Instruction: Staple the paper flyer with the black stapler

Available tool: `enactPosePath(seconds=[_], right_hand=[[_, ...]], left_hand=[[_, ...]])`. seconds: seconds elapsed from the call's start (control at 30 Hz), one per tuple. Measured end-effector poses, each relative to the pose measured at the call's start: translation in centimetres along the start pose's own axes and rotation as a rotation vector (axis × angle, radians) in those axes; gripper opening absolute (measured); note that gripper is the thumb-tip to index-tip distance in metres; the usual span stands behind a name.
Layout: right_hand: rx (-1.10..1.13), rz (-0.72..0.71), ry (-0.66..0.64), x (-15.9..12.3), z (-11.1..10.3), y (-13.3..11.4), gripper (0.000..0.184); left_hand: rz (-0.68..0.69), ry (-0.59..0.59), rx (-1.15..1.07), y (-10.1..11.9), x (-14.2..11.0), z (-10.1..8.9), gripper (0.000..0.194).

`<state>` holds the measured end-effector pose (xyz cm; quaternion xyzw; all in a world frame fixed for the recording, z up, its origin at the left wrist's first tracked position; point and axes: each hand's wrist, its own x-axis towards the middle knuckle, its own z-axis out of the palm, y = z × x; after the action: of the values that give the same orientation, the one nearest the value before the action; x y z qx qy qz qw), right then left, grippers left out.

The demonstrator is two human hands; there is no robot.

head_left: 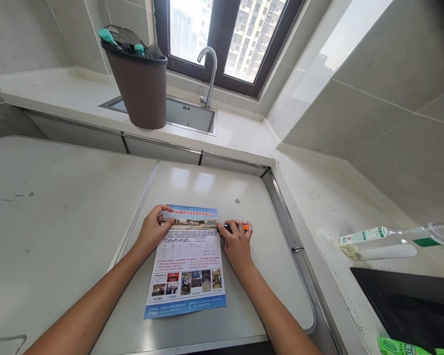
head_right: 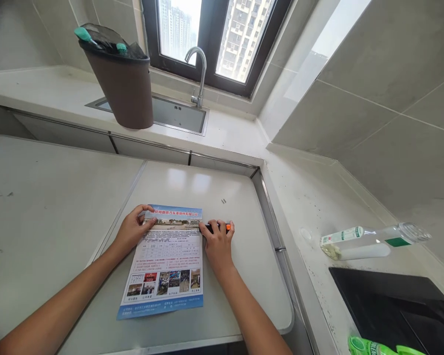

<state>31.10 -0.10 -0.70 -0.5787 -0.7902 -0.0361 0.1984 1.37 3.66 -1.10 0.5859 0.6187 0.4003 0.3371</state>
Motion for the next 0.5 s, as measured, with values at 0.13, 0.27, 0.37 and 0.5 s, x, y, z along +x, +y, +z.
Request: enactPosePath(seconds=[0.13,0.27,0.37,0.5], right_hand=[[0.034,0.019,0.063,-0.1,0.4,-0.1,0.064],[0.094,0.033,0.071,-0.2,0.4,0.0,0.063],[0.139,0.073,0.12,-0.3,0.5,0.4,0.055],[0.16,0.077,0.154,-0.4,0.7,1.4,0.048]], left_hand=[[0.159,0.056,0.118,-0.1,-0.3,0.6,0.041],[0.325,0.099,0.376,-1.0,-0.5,1.3,0.031],[0.355,0.101,0.51,-1.9,-0.4,1.3,0.03],[0.36,0.094,0.528,-2.5,-0.1,1.0,0.033]])
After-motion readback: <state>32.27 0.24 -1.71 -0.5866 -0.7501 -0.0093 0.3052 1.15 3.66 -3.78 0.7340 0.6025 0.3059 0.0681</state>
